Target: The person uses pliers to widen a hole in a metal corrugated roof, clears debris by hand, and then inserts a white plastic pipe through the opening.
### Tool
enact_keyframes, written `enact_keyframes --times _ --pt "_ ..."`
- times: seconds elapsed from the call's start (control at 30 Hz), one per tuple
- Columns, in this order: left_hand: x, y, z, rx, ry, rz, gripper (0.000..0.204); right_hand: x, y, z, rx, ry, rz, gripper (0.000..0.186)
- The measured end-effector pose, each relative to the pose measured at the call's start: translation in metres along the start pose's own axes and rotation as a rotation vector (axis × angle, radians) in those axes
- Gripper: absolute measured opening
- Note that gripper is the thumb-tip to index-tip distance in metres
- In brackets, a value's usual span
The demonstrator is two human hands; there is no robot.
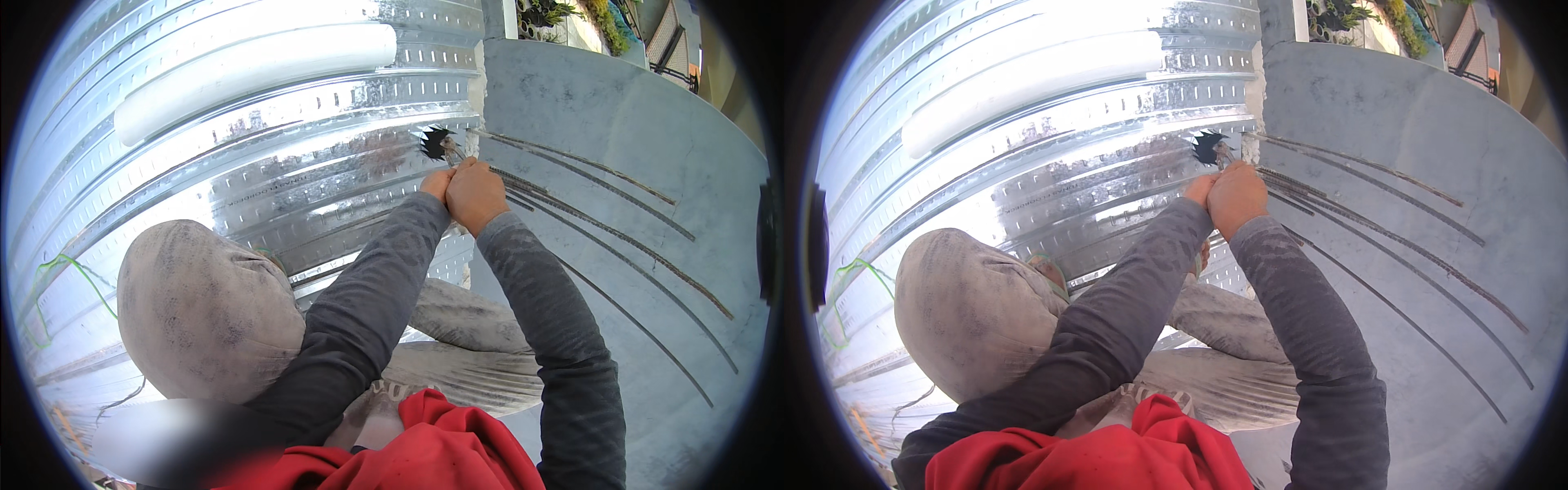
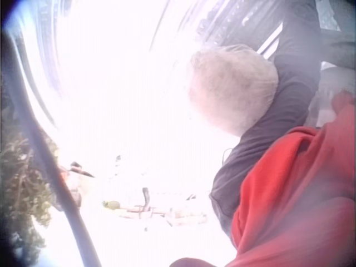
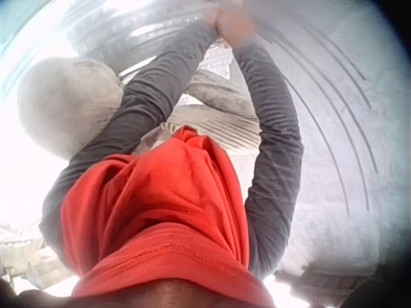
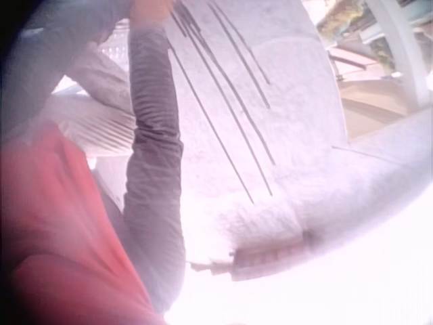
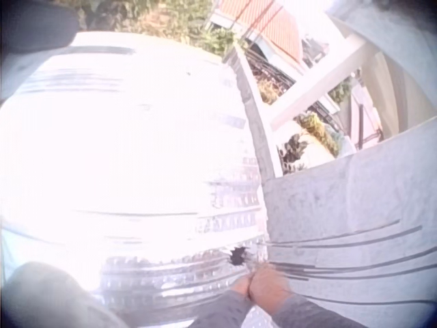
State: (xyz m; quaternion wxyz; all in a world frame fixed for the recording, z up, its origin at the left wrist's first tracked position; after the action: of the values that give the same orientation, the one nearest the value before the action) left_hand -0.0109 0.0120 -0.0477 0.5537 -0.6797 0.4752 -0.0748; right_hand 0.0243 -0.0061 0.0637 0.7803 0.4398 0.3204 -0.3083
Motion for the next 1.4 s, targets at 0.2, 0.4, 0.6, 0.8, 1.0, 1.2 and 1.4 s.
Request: enact_keyframes --times 0.2,0.4,0.6,0.8,1.0,1.2,1.4 --pt "0.022 -0.057 -0.024 -0.031 -0.024 -0.043 0.030 -0.011 0.044 0.069 -0.079 0.036 -0.121 0.033" --pt "0.061 -0.075 -0.032 0.198 0.087 0.028 0.034 -0.002 0.062 0.107 -0.107 0.050 -0.263 0.033" --pt "0.088 -0.073 -0.021 0.228 0.177 0.050 0.036 0.021 0.068 0.120 -0.176 0.078 -0.337 0.043" --pt "0.051 -0.087 -0.040 0.310 0.127 0.052 0.036 0.005 0.032 0.123 -0.470 0.161 -0.048 0.050" --pt "0.024 -0.070 -0.052 0.319 0.031 0.092 0.036 -0.028 0.007 0.088 -0.734 0.077 0.187 0.067" --pt "-0.009 -0.073 -0.049 0.329 -0.105 0.013 0.043 -0.046 0.015 0.086 -0.441 0.177 0.298 0.043" --pt "-0.005 -0.071 -0.041 0.019 -0.090 0.009 0.053 -0.021 0.003 0.077 -0.419 0.248 0.350 0.029"
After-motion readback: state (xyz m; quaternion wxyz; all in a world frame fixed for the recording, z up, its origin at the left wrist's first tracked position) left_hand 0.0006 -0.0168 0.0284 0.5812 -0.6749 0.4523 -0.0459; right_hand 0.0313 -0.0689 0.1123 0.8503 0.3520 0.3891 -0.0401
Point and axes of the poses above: each hand's wrist, its own x-axis towards the middle knuckle, its own y-axis out of the back of the hand, z = x × y, the point moved 1 cm from there along x, towards the middle knuckle, and after that the axes turned 13 degrees about -z, right-handed, at the moved point
